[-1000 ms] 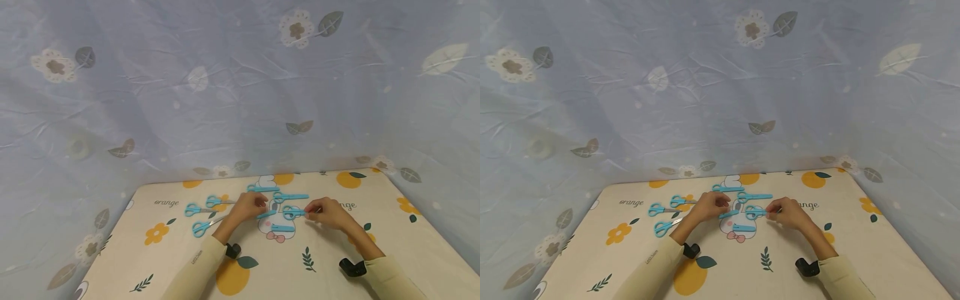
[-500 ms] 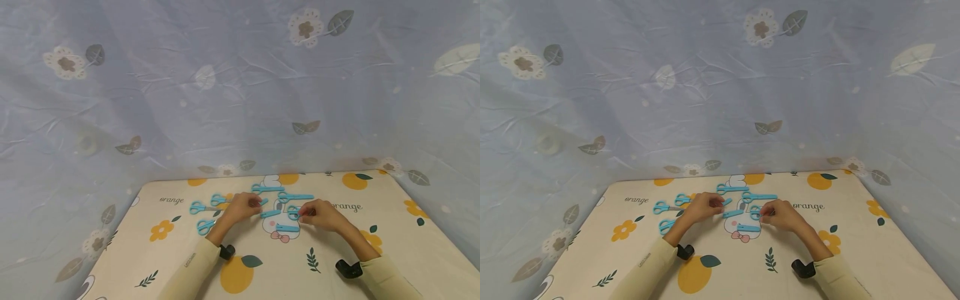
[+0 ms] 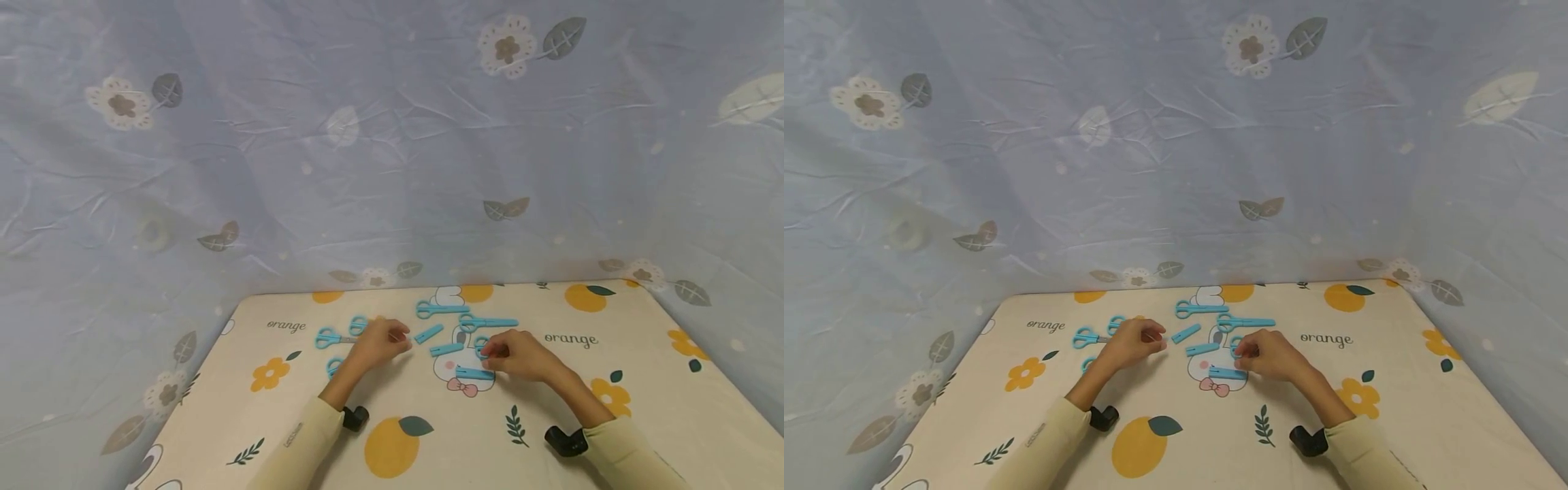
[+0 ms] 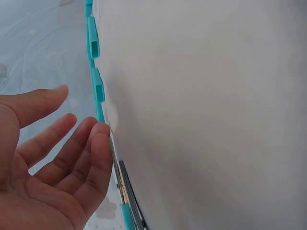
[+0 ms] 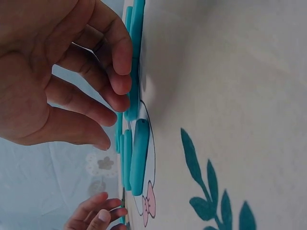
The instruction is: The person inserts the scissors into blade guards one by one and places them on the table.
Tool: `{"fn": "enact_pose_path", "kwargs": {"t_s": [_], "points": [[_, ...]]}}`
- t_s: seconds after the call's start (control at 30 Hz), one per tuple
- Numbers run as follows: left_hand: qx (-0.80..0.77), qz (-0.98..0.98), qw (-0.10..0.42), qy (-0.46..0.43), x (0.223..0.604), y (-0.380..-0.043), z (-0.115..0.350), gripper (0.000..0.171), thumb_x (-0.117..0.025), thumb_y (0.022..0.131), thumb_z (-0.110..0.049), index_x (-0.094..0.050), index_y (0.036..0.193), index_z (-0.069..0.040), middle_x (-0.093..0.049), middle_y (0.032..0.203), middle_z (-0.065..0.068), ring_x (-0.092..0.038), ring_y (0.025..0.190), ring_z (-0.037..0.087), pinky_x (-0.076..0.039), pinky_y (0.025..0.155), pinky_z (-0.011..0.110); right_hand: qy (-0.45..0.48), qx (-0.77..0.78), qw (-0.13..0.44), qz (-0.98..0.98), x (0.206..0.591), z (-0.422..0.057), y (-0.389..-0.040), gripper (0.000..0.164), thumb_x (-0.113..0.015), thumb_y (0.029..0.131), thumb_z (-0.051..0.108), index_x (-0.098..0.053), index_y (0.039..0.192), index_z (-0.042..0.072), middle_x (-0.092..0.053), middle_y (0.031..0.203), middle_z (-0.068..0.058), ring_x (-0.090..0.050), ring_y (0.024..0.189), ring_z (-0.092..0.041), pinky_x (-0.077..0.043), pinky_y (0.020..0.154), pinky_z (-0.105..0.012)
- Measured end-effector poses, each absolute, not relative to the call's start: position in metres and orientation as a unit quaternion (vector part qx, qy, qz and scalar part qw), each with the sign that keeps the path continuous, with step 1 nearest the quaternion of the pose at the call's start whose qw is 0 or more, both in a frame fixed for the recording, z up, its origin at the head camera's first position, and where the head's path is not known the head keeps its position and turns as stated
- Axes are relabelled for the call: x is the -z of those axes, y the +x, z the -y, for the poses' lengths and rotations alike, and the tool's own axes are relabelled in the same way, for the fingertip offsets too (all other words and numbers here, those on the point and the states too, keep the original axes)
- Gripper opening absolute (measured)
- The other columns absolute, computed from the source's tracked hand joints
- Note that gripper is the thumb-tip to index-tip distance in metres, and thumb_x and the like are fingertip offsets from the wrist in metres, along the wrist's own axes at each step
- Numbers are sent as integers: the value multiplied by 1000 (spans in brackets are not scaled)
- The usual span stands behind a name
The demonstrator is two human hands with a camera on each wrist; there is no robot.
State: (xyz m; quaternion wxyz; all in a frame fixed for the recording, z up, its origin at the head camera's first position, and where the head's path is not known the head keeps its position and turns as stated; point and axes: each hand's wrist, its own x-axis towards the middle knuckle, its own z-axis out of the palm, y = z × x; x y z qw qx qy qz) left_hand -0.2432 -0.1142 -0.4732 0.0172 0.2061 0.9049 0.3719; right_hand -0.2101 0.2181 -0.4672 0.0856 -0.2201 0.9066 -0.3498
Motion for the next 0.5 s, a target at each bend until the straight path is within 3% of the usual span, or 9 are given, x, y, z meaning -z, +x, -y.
{"fn": "enact_pose_path", "kwargs": {"t_s": [0.23,0.5], "points": [[-369,-911,13,184,471,-235,131,30,-80,96,-15,-77,121,1,-78,108,14,-77,103,33,-65,92,47,-245,336,84,-906,471,-211,-211,21,-82,94,22,-81,108,6,-77,92,5,-61,80,-7,-51,70,-22],[-349,-926,-15,141,470,-225,150,32,-81,95,-16,-77,123,-1,-79,112,14,-76,103,30,-64,90,45,-257,336,104,-900,469,-201,-209,23,-83,94,20,-80,111,4,-80,97,0,-66,86,-10,-56,74,-25]]}}
